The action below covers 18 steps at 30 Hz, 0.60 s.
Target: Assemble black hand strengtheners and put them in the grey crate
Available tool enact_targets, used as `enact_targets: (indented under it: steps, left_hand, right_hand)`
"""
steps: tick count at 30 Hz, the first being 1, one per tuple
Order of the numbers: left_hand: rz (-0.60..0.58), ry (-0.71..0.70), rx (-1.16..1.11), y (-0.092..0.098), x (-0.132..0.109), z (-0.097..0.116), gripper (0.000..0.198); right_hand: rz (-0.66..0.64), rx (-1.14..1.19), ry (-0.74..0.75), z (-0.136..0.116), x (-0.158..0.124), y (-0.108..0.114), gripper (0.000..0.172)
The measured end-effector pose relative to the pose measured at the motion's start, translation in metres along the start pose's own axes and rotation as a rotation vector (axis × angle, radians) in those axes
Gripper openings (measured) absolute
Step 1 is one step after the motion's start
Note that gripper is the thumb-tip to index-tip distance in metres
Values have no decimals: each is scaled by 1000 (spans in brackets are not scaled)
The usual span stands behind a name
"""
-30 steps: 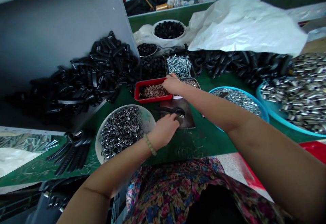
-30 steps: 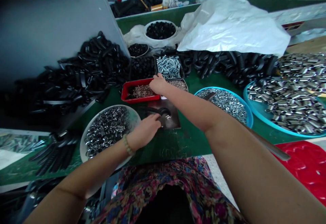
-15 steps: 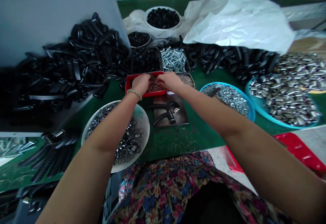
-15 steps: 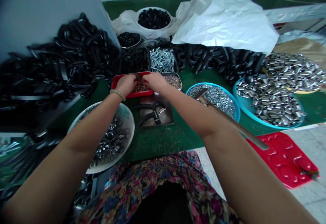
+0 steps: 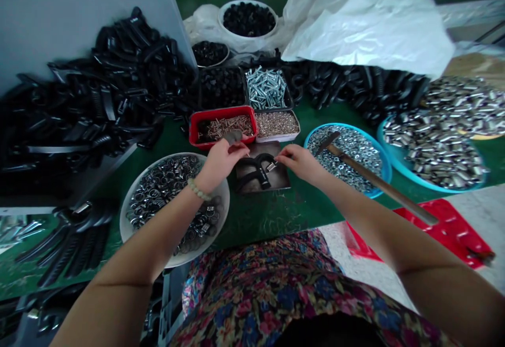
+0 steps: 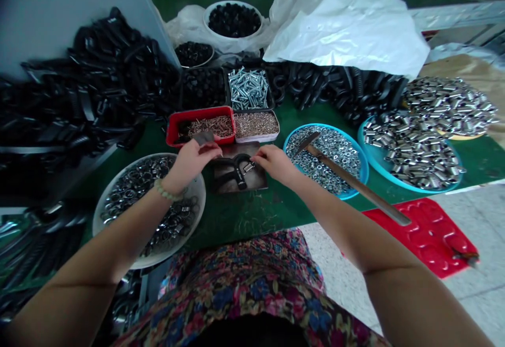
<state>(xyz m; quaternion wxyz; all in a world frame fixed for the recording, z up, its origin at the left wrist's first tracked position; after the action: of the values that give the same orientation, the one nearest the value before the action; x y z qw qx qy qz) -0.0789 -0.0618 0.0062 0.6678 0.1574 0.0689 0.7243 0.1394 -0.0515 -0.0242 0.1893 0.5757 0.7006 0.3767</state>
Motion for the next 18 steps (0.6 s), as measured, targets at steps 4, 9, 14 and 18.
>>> enact_targets:
  steps: [4,9,14,18]
  left_hand:
    - [-46,-46,109,-21,-20,-3,20]
    - [-124,-217,446,-38,-21,-7,19]
    - [-143,-278,613,-46,-22,-9,21]
    - [-201,-377,777,-54,-26,0,22]
  right_hand:
    - [25,-140,128,-2,2,-6,18]
    - [78,-580,507,-34,-8,-7,23]
    - [85,-666,641,-43,-17,-15,33]
    - [94,-608,525,-26,-23,4,35]
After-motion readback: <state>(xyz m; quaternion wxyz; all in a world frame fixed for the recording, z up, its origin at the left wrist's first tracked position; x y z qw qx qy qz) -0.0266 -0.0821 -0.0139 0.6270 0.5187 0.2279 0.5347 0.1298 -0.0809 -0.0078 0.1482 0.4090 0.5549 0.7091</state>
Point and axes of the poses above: each hand's wrist, its own x-axis towards the middle knuckle, its own y-axis out of the back of the hand, z = x × y, the point moved 6 cm from there along x, towards the middle knuckle, and after that the axes turned 11 degrees about z, right-handed, at the moved point
